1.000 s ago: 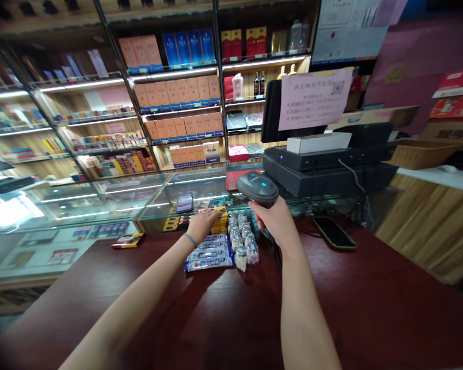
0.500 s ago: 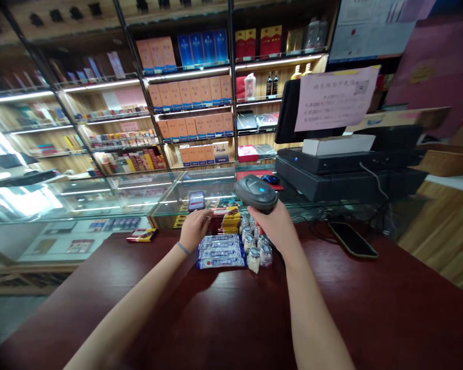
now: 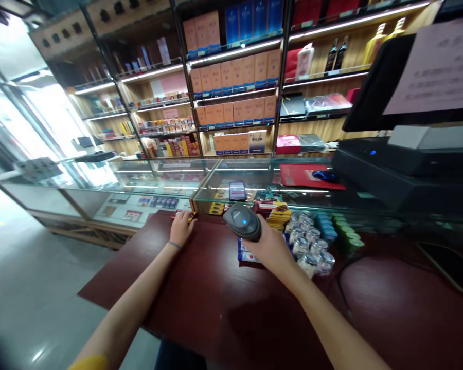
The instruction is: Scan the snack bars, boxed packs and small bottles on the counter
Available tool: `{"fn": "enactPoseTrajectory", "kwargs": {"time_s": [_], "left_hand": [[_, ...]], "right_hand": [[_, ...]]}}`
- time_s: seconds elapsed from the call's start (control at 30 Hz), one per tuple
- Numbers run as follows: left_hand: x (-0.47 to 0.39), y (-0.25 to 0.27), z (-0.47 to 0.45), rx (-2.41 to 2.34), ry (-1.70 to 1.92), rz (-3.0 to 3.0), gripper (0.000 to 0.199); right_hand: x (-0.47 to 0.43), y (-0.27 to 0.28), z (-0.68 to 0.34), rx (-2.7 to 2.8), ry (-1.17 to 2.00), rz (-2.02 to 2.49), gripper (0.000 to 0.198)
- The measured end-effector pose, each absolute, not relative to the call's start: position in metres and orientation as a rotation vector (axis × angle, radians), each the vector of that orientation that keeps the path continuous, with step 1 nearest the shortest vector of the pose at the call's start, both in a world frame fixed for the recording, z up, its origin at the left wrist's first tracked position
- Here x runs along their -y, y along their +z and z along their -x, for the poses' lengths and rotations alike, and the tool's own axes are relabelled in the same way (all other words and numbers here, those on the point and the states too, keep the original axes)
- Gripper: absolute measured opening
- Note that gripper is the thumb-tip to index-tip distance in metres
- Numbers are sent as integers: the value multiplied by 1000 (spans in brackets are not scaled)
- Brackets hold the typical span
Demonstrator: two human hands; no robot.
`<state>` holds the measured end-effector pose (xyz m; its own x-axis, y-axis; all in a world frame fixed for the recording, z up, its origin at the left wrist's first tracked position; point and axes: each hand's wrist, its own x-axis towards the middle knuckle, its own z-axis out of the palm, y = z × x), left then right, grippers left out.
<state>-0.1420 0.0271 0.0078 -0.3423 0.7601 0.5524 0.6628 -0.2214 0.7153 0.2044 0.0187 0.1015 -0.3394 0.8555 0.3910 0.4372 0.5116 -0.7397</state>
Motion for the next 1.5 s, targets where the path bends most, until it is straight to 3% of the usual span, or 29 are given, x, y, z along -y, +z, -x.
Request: {"fn": "enactPoseTrajectory", "kwargs": {"time_s": [0.2, 0.4, 0.5, 0.7, 0.87, 1.07, 1.2, 1.33, 1.5], "left_hand": [[-37, -24, 170, -2170, 1460, -1866, 41], [-43, -36, 175, -2520, 591, -1990, 58], [-41, -34, 176, -2521, 505, -2038, 57], [-36, -24, 171, -2507, 586, -2158, 39], [-30, -10, 160, -2470, 623, -2195, 24], [-15, 11, 157, -2482, 1405, -1648, 32], [-16, 10, 146, -1885, 1892, -1016, 29], [-26, -1, 121, -1122, 1913, -549, 24], [-30, -8, 104, -899, 1927, -424, 18]], "right_hand": [[-13, 71, -183, 2133, 801, 1114, 36], [-17, 53, -174, 2176, 788, 1172, 43], [-18, 49, -173, 2190, 780, 1188, 47], [-20, 48, -174, 2184, 776, 1190, 55], [-23, 48, -176, 2124, 778, 1180, 49], [-19, 57, -178, 2051, 791, 1166, 40], [-14, 66, -178, 2049, 810, 1157, 32], [-11, 69, -177, 2110, 831, 1166, 41], [-10, 66, -175, 2160, 739, 1196, 54]]}}
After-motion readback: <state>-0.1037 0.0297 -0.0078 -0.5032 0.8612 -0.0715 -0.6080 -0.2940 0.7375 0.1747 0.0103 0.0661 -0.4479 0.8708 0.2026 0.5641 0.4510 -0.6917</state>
